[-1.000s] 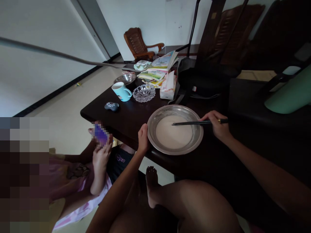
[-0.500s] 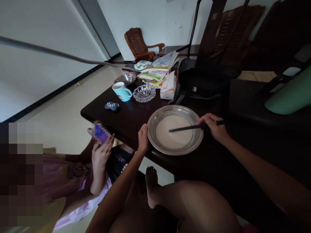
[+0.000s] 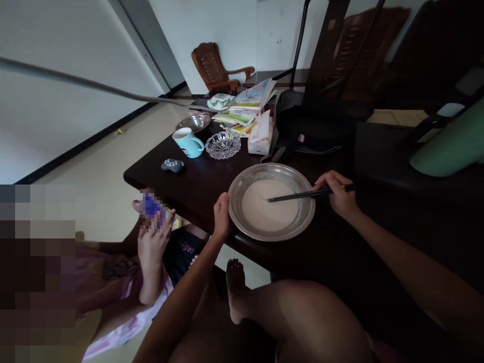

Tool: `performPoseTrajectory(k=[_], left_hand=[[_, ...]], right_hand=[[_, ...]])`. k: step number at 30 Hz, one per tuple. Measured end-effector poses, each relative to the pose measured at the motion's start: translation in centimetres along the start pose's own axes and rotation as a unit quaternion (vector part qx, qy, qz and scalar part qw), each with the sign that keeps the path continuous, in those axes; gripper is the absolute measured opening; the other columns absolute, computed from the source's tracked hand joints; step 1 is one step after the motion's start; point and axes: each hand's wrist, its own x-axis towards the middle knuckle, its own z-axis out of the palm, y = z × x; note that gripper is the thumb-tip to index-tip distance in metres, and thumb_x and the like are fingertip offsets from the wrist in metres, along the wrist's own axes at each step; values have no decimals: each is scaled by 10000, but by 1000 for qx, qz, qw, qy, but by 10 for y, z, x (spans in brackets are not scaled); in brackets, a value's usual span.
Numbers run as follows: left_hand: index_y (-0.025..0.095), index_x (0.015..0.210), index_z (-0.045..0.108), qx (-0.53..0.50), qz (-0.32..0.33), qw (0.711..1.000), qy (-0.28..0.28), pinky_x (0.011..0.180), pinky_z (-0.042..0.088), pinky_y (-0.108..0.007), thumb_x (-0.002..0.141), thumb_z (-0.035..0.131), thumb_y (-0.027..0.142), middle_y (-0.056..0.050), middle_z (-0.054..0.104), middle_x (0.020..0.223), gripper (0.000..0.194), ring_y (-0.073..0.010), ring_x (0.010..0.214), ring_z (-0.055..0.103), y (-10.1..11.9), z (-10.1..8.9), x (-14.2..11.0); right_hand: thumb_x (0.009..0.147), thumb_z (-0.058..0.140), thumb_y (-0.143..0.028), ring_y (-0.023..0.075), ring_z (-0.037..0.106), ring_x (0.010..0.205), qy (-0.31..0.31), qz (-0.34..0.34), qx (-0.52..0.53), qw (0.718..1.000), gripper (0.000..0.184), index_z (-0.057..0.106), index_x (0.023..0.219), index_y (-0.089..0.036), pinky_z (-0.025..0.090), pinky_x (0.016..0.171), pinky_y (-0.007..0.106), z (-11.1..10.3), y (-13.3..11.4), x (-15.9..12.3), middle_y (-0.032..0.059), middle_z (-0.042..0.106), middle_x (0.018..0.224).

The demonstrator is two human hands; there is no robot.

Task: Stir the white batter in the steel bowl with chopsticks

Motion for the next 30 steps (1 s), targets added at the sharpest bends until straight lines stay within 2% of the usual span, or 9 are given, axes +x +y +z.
performPoseTrajectory(k=[4,9,13,15,18,22,24,27,30], left_hand=[[185,600,414,-8,-2,1000,0,553,346,-207,804,623,542,46,352,617,461,-97,588,329,-1,0,1],[186,600,414,-4,0,1000,0,560,351,-207,801,623,545,46,352,618,461,-97,591,335,0,0,0],[190,584,392,0,-2,1000,7,546,346,-211,788,634,552,47,330,611,481,-98,581,327,2,1,0],[190,588,400,-2,-3,1000,6,544,347,-210,791,630,551,46,337,612,474,-98,580,327,2,2,-1],[188,599,407,2,-2,1000,2,548,347,-206,813,611,533,44,349,619,454,-99,586,331,1,1,0],[190,590,390,12,7,1000,1,550,344,-205,813,610,536,46,330,615,467,-100,586,324,-1,0,0],[190,592,390,10,10,1000,-1,555,347,-206,809,612,542,45,330,618,470,-100,588,323,-1,0,0],[189,604,400,-1,5,1000,-5,555,346,-208,811,606,547,43,344,625,462,-101,593,327,-2,0,0],[191,604,402,-1,-3,1000,-3,549,342,-209,814,603,540,44,344,622,454,-101,589,330,-1,0,0]], right_hand=[[894,551,-501,195,663,730,-51,-22,-65,996,353,715,727,-237,522,706,345,-1,1,0,29,714,736],[890,542,-525,186,634,570,10,1,22,1000,342,679,720,-261,511,579,343,-1,1,1,7,673,609],[870,569,-537,205,670,693,-59,-10,-36,998,343,703,739,-249,535,669,362,-1,0,0,25,711,702],[875,564,-533,202,675,702,-34,-21,-38,998,352,696,717,-247,535,687,358,-1,0,0,27,708,697],[876,541,-559,187,639,541,13,6,34,999,369,663,714,-250,519,559,339,-1,0,0,13,666,583],[869,573,-533,199,677,648,-61,4,0,998,339,695,748,-241,544,637,347,-1,-1,-1,24,703,674],[878,572,-516,199,682,702,-45,-14,-22,999,341,700,733,-236,542,680,346,-1,-1,0,30,707,704],[882,544,-544,184,645,573,6,0,22,1000,366,670,722,-239,521,577,333,-2,0,0,15,672,615],[880,552,-537,191,656,605,-42,5,5,999,355,685,738,-240,530,601,343,-1,-1,0,20,685,644]])
